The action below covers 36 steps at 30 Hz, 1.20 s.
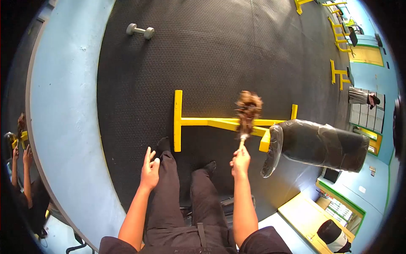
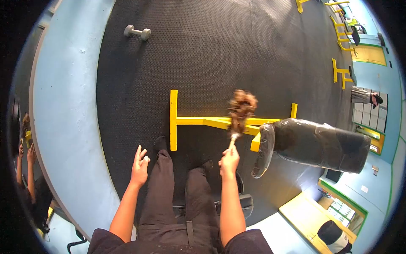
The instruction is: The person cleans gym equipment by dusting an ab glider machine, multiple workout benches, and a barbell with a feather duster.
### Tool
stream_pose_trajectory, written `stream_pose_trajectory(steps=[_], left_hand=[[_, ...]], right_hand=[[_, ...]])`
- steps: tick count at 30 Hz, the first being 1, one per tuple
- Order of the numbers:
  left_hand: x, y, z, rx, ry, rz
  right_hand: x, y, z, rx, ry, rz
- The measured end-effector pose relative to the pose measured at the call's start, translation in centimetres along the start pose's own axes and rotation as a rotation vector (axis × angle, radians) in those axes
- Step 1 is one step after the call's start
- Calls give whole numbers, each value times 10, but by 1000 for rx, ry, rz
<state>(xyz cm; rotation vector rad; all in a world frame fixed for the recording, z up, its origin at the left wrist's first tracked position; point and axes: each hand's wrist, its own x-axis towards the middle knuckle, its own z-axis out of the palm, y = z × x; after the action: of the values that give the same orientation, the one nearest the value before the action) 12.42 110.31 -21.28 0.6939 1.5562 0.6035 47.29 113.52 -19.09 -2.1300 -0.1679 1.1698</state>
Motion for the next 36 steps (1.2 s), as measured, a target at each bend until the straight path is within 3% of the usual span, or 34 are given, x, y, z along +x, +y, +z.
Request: stream_pose_trajectory(steps=[2, 4, 7, 10, 16, 19, 20, 23, 26, 28, 30, 34, 36], left_hand=[[3, 6, 7, 3, -44, -6], [6, 14, 18, 8, -102, 8], [4, 39, 31, 124, -196, 5], [6, 49, 39, 152, -251, 20], [16, 47, 44, 183, -265, 64], [12, 59, 63, 242, -316, 92], [12, 63, 74, 260, -337, 126], [-8, 110, 125, 263, -408, 224], [-30, 156, 192, 436, -328, 649], [-48, 184, 247, 398, -355, 801], [-72, 204, 309, 446, -416, 958], [-117, 215, 446, 697, -640, 1213], [-138, 212, 520, 808, -735, 1222]], right_hand=[[14, -4, 3, -99, 273, -40], [27, 7, 14, -28, 313, 111], [29, 33, 39, 124, 62, 390], [17, 52, 60, -114, -207, 544], [0, 66, 22, -87, 13, 287], [-14, 130, -25, -217, -107, 174], [-24, 143, -41, -189, -152, 229], [-48, 186, -86, -72, -48, 325], [-57, 199, -142, 104, 173, 405], [-48, 217, -187, 343, 236, 273], [-26, 236, -235, 531, 223, 102], [52, 235, -335, 618, 50, -130], [98, 219, -383, 740, -84, -127]])
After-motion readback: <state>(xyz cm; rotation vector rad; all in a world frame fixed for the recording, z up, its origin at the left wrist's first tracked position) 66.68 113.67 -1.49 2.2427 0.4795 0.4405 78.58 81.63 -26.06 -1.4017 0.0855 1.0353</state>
